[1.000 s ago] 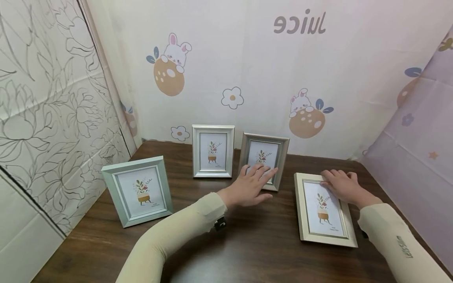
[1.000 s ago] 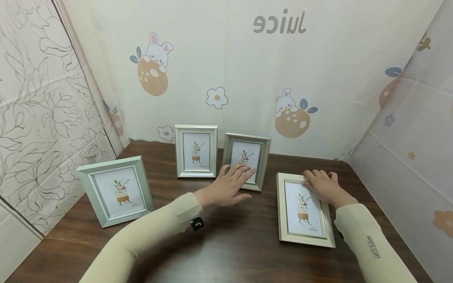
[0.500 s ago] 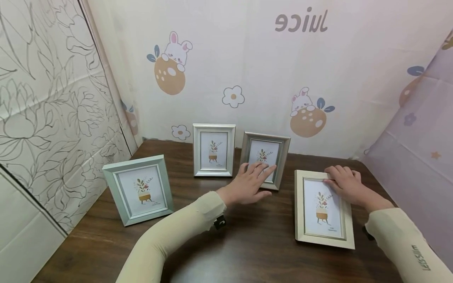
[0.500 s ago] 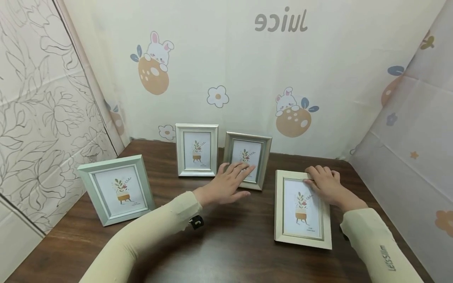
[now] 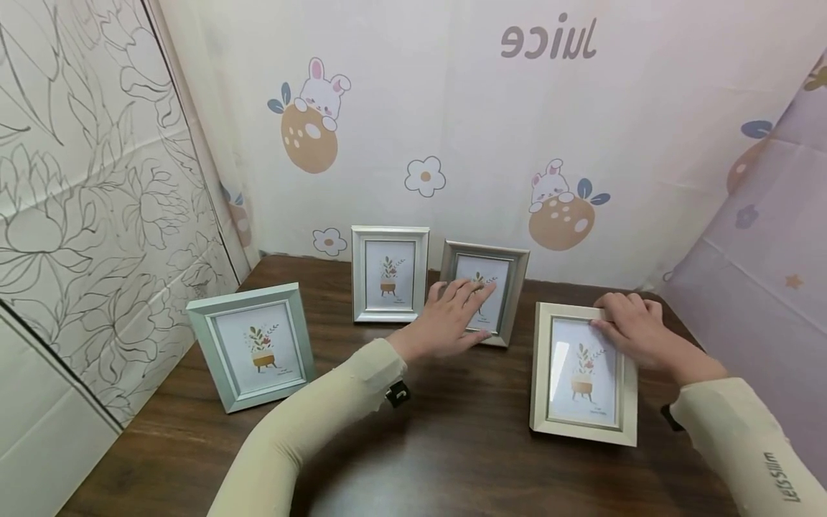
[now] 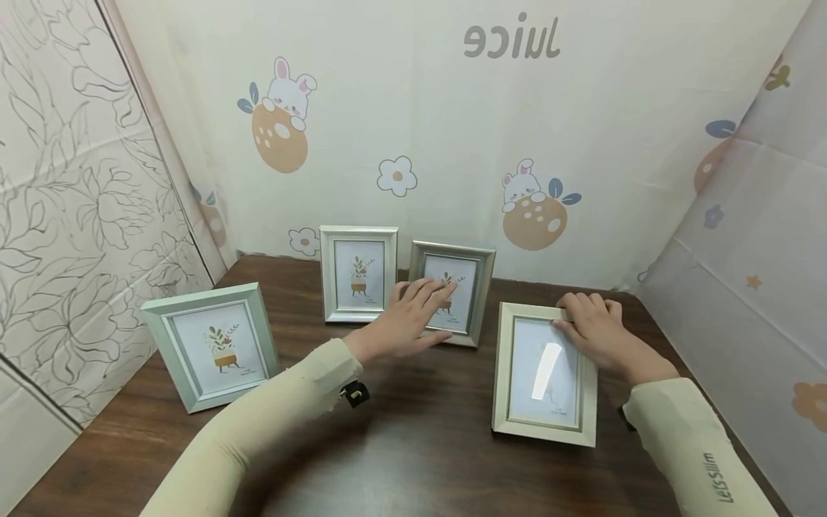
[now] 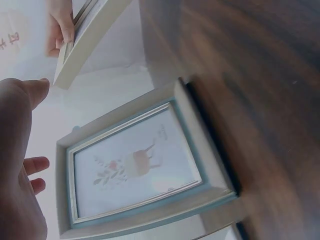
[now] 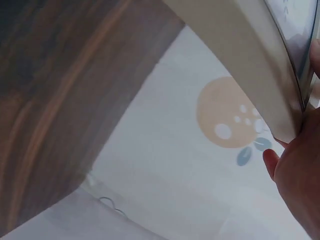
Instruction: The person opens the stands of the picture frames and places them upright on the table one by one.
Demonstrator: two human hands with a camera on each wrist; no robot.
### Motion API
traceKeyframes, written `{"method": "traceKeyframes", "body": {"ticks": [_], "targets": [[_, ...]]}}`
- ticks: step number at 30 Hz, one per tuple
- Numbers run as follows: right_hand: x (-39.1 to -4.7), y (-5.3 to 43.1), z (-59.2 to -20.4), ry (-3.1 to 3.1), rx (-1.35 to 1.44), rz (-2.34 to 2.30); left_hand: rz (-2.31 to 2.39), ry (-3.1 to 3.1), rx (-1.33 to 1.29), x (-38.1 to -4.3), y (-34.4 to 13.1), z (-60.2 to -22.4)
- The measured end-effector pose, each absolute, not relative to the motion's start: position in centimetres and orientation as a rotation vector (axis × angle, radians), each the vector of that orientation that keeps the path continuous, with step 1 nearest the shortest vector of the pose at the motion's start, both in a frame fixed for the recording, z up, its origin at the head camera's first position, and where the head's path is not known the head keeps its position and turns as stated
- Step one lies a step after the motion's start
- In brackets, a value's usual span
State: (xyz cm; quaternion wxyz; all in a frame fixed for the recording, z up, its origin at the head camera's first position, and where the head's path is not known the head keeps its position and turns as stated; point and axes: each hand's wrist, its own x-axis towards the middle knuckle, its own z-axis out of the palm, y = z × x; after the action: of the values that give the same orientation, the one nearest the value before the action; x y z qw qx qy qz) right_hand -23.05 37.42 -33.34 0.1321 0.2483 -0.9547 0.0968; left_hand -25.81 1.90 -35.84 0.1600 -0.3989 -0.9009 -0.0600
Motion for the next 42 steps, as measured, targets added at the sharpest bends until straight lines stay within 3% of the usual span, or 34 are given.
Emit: {"method": "traceKeyframes", "body": {"ticks": [21,42], "targets": [[-22.9,32.8,-27.8,-2.515,0.841,0.167,-0.311,-2.562,-1.066,-26.9,-0.7,-32.4],[-23.4,29.5,-26.9,-2.445,0.921,0.279,-0.355,-2.549,-0.993,-27.1,-3.5,-32.3]]}}
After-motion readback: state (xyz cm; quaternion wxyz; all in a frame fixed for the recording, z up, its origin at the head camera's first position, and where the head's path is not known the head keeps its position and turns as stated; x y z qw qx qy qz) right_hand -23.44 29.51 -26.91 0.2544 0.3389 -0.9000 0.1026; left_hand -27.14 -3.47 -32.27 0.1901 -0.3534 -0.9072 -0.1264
